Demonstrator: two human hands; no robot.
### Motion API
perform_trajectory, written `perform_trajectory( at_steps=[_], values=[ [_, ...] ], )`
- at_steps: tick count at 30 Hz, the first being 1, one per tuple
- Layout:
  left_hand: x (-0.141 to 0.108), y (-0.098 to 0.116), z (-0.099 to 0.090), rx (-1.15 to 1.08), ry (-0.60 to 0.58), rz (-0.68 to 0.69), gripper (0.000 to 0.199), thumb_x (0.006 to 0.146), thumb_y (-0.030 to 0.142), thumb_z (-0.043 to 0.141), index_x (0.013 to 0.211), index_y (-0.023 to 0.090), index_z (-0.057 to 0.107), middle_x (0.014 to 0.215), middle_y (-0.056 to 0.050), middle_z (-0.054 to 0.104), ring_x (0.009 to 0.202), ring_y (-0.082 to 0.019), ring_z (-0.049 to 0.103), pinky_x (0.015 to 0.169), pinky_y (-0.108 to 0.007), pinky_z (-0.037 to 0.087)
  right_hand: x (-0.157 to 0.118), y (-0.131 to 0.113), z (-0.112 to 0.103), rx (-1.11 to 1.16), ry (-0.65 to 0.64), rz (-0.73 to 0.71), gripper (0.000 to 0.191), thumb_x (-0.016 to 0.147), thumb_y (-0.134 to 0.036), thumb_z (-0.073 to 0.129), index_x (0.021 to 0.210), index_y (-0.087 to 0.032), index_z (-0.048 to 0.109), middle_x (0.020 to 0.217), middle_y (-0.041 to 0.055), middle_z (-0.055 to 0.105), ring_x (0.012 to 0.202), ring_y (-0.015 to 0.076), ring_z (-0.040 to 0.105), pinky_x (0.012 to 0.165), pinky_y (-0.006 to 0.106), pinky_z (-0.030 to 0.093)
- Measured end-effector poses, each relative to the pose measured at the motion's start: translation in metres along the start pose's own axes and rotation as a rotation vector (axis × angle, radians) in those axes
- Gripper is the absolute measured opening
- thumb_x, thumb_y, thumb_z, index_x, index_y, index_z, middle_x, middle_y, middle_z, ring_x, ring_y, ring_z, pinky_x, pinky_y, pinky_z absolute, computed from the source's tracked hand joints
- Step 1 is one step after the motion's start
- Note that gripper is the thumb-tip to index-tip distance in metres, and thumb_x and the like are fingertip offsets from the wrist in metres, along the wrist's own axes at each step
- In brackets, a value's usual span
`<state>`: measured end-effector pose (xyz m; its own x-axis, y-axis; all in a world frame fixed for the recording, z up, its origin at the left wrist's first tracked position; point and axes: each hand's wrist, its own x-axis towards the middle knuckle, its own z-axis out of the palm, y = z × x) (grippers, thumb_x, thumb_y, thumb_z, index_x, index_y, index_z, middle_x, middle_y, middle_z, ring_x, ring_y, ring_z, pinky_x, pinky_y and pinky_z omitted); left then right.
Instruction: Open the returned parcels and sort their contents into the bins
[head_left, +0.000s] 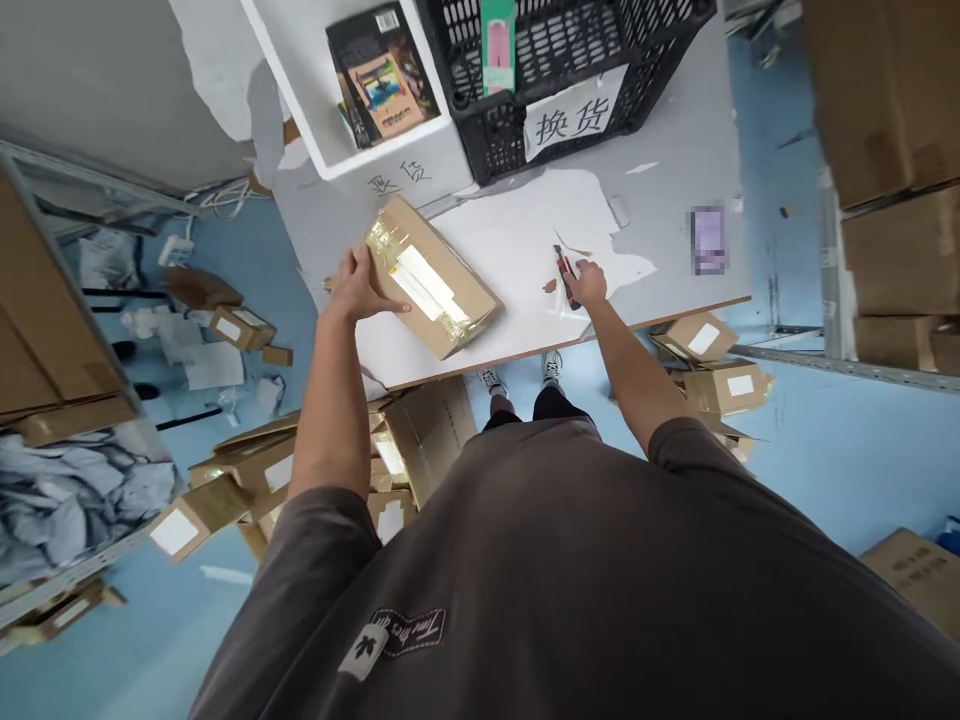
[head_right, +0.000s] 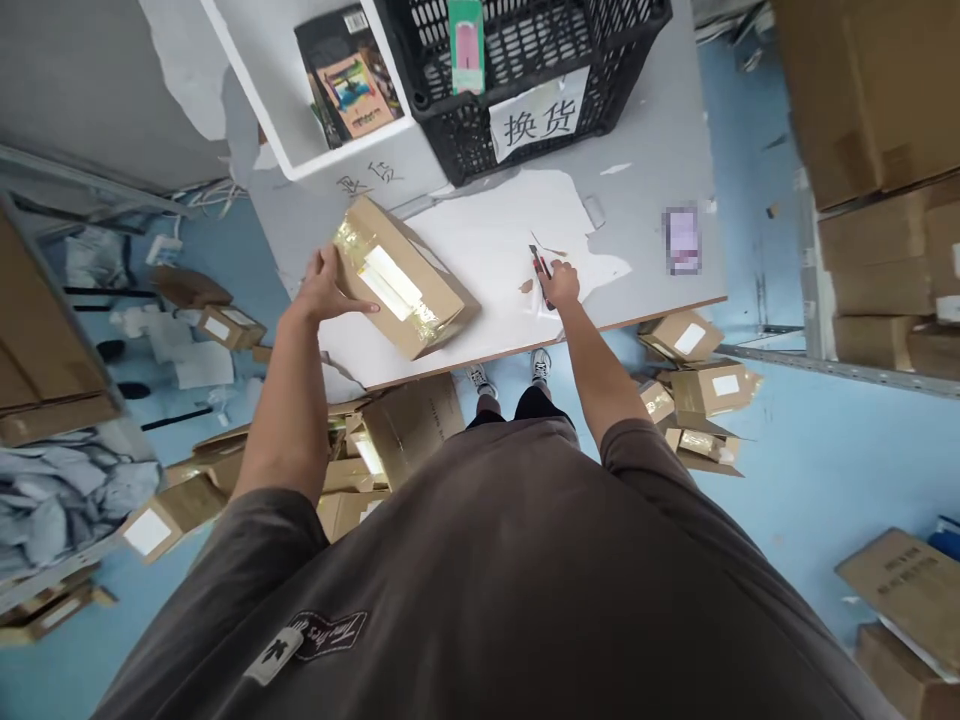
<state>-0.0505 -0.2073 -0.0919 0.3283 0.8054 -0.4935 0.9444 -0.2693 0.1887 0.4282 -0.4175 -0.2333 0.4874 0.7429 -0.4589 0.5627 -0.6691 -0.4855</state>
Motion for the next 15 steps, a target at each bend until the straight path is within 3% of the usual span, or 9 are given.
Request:
perform_trajectory(
  at_steps=[3,6,11,15],
  values=[
    [-0.015,0.003,0.014,-0.090,-0.087,-0.061,0.180,0.050,0.097,0.094,0.186,0.025,0.000,0.192,-0.020,0.003,0.177,-0.051,0.002,0.138,-0.072,0.020,0.012,-0.001,0.018,-0.018,-0.043,0.022,0.041,0.102,-0.041,0.067,0.131,-0.012,0.070,0.145,0.0269,0.067,0.141,0.0438,0.061,0.122,0.066,0.050],
    [-0.022,0.006,0.025,-0.157,-0.098,-0.093,0.186,0.047,0.095,0.097,0.186,0.022,-0.001,0.192,-0.021,-0.004,0.177,-0.050,-0.002,0.140,-0.067,0.017,0.016,-0.009,0.016,-0.041,-0.039,0.028,0.036,0.103,-0.027,0.063,0.136,-0.013,0.065,0.142,0.0234,0.071,0.136,0.0393,0.066,0.119,0.058,0.053],
    [-0.025,0.015,0.035,-0.264,-0.057,-0.107,0.184,0.048,0.085,0.104,0.186,0.021,0.001,0.193,-0.019,-0.004,0.178,-0.046,-0.004,0.143,-0.058,0.018,0.009,-0.039,-0.024,-0.079,0.011,-0.024,0.038,0.112,-0.023,0.046,0.146,-0.008,0.050,0.140,0.0259,0.073,0.129,0.0353,0.070,0.114,0.048,0.052],
    [-0.026,0.024,0.043,-0.412,0.057,-0.083,0.182,0.048,0.071,0.111,0.184,0.009,0.007,0.192,-0.024,0.004,0.178,-0.046,0.002,0.144,-0.056,0.020,-0.013,-0.104,-0.052,0.131,-0.002,-0.120,0.043,0.113,-0.021,0.042,0.154,-0.009,0.036,0.144,0.0232,0.071,0.093,0.0213,0.077,0.084,0.034,0.062]
  ],
)
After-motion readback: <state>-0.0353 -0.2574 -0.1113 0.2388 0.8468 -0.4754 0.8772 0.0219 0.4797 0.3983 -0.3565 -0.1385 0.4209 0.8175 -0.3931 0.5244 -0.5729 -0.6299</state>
